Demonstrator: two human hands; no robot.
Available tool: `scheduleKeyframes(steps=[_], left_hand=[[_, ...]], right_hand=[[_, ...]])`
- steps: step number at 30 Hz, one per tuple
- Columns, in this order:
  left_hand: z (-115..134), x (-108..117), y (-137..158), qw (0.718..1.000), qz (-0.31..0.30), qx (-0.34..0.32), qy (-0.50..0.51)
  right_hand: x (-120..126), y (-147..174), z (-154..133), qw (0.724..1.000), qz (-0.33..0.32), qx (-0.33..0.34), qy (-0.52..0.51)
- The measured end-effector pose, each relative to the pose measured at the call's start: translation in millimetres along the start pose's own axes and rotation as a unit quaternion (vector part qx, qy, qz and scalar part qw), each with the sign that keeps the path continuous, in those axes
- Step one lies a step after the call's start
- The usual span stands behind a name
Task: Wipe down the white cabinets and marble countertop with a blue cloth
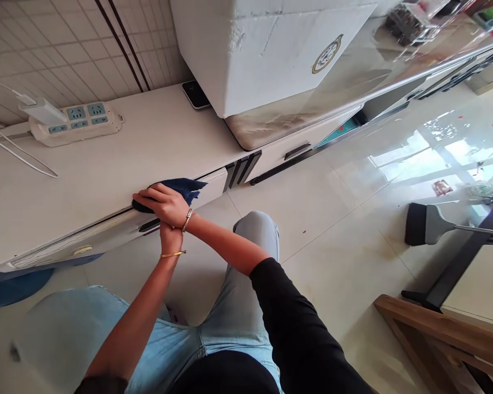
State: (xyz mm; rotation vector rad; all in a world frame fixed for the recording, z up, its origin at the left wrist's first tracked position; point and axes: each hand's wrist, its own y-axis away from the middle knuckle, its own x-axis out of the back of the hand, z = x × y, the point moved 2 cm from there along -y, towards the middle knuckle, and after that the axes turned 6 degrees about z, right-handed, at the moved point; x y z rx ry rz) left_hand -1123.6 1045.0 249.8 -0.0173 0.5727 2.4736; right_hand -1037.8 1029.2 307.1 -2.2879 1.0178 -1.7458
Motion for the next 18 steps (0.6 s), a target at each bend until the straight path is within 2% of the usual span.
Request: scheduleKeyframes(steps=[2,4,6,9,11,14,16,18], left_hand=[[-4,1,3,0.999,0.02,-0.037,-0.004],[-5,11,8,0.998,0.013,-0.048,-0.023],[2,22,15,0.994,0.034,-0.074,-0.076],[25,27,24,0.966,0.133,-0.177,-0.135],[39,12,22,0.954,0.144,-0.23,-0.128],[50,-36,10,0.944,0.041,-0.294,-0.144],[53,-69,-2,0.91,-0.016,-0.369,-0.189],[54,-90,-13,0.864,-0.028,-0.44,-0.244]], right_hand=[[0,-6,-8,1.0,-0.016,-0.005,-0.008],[4,-7,-4,0.999,-0.021,0.004,-0.024],[12,-3,13,0.999,-0.009,0.022,-0.035],[28,13,58,0.997,0.063,0.032,-0.029],[43,29,96,0.992,0.128,0.002,-0.011],[69,53,150,0.977,0.198,-0.078,0.023],[84,63,173,0.964,0.237,-0.114,0.047],[91,67,185,0.955,0.258,-0.131,0.063]])
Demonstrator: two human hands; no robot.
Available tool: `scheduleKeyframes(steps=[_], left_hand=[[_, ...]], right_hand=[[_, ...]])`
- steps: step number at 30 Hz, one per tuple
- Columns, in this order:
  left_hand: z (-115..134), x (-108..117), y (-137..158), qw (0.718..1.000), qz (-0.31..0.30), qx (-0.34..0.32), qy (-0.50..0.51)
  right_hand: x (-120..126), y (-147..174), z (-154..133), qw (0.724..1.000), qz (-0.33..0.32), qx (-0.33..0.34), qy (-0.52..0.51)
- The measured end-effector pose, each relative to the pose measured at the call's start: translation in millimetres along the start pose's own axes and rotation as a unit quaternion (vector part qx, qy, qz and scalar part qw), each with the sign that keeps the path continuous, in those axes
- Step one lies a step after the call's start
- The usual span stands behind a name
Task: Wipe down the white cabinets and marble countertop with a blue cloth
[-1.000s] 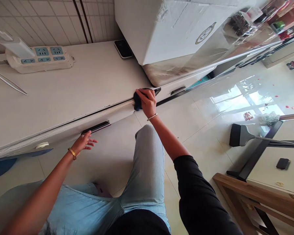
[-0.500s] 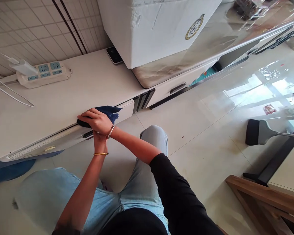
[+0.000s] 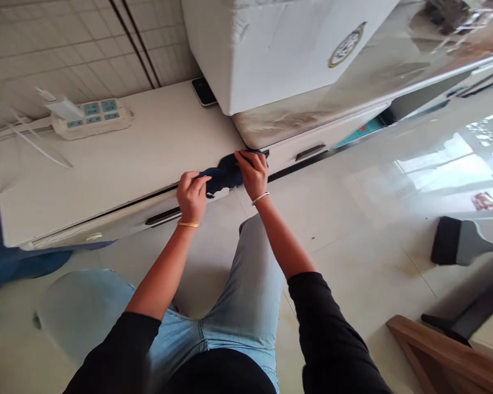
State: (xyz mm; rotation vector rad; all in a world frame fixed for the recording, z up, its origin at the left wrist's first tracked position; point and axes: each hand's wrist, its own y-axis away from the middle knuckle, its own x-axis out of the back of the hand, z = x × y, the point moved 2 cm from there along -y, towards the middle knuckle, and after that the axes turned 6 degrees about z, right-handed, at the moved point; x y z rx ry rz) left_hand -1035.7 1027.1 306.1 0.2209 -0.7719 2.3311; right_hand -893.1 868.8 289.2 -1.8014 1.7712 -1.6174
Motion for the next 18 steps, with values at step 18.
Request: scheduleKeyframes(steps=[18], left_hand=[[-74,178,7,0.952,0.036,-0.06,-0.297]], right_hand=[[-65,16,-135,0.968,-0.102,0.166,-0.156]])
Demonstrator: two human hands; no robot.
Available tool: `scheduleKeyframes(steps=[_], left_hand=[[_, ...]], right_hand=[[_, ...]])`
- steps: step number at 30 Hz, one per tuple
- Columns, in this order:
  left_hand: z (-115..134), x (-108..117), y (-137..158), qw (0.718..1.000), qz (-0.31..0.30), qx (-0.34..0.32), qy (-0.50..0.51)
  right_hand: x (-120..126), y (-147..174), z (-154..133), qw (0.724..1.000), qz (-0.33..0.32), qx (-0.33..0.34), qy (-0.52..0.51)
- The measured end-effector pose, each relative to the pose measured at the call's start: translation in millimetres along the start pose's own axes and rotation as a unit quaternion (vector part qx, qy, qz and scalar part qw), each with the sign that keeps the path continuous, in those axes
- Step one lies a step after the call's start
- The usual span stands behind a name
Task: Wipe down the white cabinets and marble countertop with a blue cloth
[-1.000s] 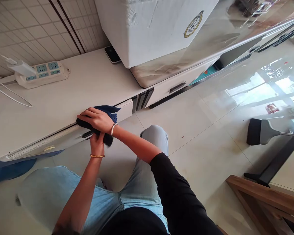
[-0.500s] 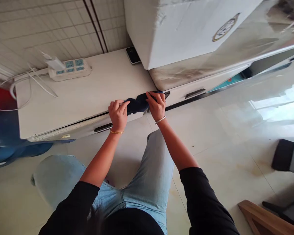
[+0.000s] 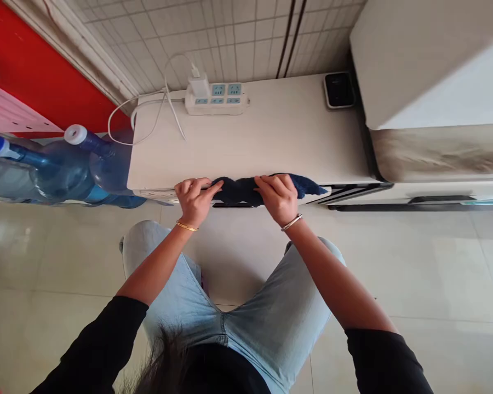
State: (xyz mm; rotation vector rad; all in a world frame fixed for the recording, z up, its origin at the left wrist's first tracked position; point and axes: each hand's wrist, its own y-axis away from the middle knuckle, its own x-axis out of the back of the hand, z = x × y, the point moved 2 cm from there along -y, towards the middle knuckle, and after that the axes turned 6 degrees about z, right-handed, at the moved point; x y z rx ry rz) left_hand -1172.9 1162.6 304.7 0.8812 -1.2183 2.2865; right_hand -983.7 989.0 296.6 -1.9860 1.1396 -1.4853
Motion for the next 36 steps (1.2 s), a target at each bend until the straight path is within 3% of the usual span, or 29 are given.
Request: scheduleKeyframes(steps=[9,13,17,22,26,32,36], left_hand=[[-116,97,25,0.978,0.086,0.187,-0.026],[-146,115,30,0.968,0.096,0.232,0.005],[-158,128,33,0.97,0.095,0.222,-0.02],[-151,147,30,0.979,0.043,0.19,-0.064],[-147,153,7,0.984,-0.02,0.157,-0.077],[-157,138,-44,0.985,-0.068,0.134,-0.085],[-152,129,-45,0.981,-0.089,0.134,-0.105]], right_hand=[[-112,-37,-139,0.986,-0.117,0.03,-0.112],[-149,-53,-189,0.975,-0.183,0.064,-0.108],[-173,-61,-219,0.971,-0.202,0.089,-0.097],[-180,-63,-239,0.974,-0.194,0.091,-0.071],[-183,-82,-239,0.971,-0.205,0.106,-0.066],[-214,-127,-212,0.967,-0.231,0.058,-0.095],[-219,-127,-205,0.97,-0.211,0.067,-0.1]])
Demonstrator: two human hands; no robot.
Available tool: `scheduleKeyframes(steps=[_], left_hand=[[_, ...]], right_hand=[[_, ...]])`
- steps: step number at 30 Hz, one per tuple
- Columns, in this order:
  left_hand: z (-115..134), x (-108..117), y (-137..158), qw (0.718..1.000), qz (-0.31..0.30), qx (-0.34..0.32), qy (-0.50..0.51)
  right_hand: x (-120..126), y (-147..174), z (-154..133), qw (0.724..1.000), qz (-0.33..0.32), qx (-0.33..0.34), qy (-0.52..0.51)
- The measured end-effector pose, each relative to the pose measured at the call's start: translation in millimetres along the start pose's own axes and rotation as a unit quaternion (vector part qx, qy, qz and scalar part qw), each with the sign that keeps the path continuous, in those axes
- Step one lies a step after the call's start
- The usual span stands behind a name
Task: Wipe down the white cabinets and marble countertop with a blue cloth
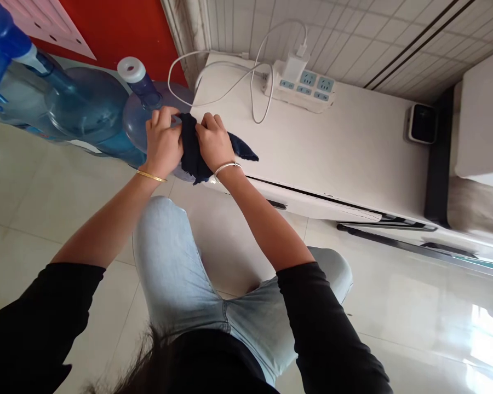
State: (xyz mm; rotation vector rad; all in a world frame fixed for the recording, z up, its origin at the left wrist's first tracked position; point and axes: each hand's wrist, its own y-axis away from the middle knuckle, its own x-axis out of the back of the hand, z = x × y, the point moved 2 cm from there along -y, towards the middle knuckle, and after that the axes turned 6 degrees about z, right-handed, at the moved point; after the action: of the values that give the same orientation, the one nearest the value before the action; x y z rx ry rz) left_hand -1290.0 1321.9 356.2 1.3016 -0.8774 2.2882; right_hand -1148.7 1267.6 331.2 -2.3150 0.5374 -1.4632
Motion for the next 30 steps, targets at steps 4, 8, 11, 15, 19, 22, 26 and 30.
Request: scheduleKeyframes(steps=[4,8,11,15,19,22,26,30], left_hand=[[5,-11,32,0.993,0.078,0.026,0.086],[24,-40,96,0.952,0.228,0.071,0.191],[54,-71,155,0.912,0.297,0.133,0.249],[74,-114,212,0.85,0.291,0.303,0.318],[42,-143,217,0.739,0.324,0.453,0.38],[16,-149,193,0.7,0.358,0.444,0.429],[15,-144,158,0.682,0.368,0.386,0.5],[31,-139,144,0.676,0.345,0.375,0.533]], right_hand=[[4,26,-11,0.998,0.05,0.023,-0.018],[13,85,-24,0.991,0.099,0.069,-0.059],[17,151,-28,0.987,0.131,0.056,-0.071],[5,231,-22,0.987,0.113,-0.1,-0.061],[-25,264,-19,0.962,0.016,-0.242,-0.125],[-45,264,-20,0.94,-0.017,-0.291,-0.176],[-63,250,-24,0.915,0.032,-0.332,-0.228],[-75,237,-23,0.882,0.105,-0.38,-0.258]])
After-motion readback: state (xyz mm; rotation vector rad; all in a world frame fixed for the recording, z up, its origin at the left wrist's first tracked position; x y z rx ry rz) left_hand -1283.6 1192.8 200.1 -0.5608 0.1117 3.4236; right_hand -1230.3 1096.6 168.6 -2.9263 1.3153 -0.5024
